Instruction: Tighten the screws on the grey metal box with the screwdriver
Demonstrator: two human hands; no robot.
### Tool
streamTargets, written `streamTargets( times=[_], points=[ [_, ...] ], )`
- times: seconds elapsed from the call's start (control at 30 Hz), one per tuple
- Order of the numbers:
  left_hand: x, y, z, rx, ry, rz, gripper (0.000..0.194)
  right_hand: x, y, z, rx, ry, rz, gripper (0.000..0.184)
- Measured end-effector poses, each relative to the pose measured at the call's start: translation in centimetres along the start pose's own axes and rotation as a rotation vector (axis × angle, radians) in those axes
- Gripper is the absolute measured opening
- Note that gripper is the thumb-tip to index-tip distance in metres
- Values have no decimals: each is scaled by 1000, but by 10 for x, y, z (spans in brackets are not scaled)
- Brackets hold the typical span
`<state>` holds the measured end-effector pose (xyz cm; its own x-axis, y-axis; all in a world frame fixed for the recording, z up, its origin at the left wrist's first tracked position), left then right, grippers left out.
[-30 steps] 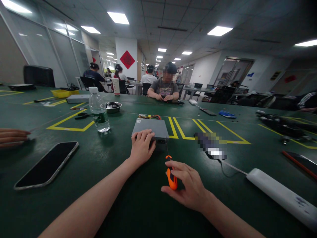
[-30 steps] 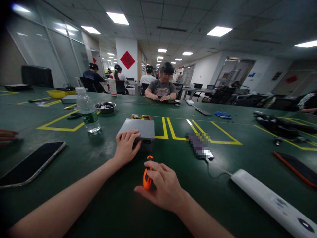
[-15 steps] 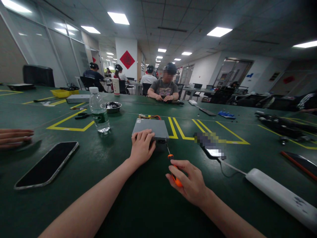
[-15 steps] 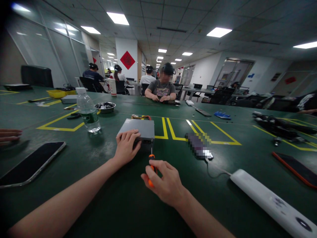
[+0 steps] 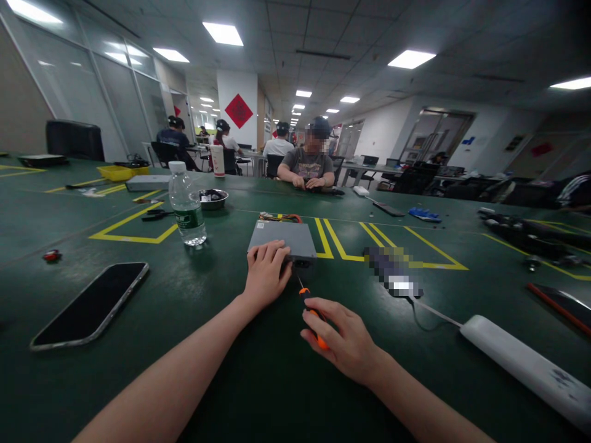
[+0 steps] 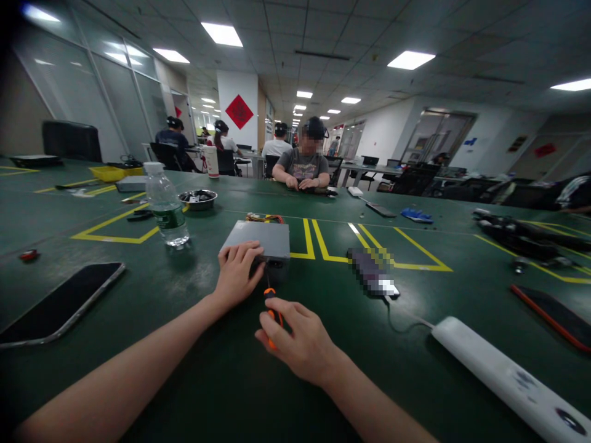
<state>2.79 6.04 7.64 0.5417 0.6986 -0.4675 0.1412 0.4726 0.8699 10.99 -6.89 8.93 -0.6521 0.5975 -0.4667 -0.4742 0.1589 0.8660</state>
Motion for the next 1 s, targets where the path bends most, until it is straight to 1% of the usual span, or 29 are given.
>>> streamTargets(
  times=[0.27,0.47,0.63,0.8,0.9,1.0],
  points=[
    [0,1,0,0,-10,8,24,1,1,0,17,0,-20,16],
    [-1,0,0,1,-7,11,23,4,4,-6,9,-16,-42,18],
    [-1,0,0,7,-7,13,23,6,4,-11,-23,-37,-37,13],
    [-1,0,0,11,1,12,23,14,1,-14,-50,-31,-100,10],
    [0,1,0,10,1,10,23,11,2,-8,22,-6,-100,14],
    [0,0,0,10,-2,12,23,13,2,-6,70,66,-161,29]
  ],
)
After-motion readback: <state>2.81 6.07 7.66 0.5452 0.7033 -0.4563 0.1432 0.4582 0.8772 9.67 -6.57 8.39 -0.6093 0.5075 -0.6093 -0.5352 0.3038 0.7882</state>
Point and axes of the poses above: each hand's wrist, its own y-axis towards the middle knuckle, its own x-axis out of the palm, z = x × y, the point moved 10 cm from there along y, towards the middle knuckle, and after that the axes turned 14 degrees about z, right-handed, at the moved point
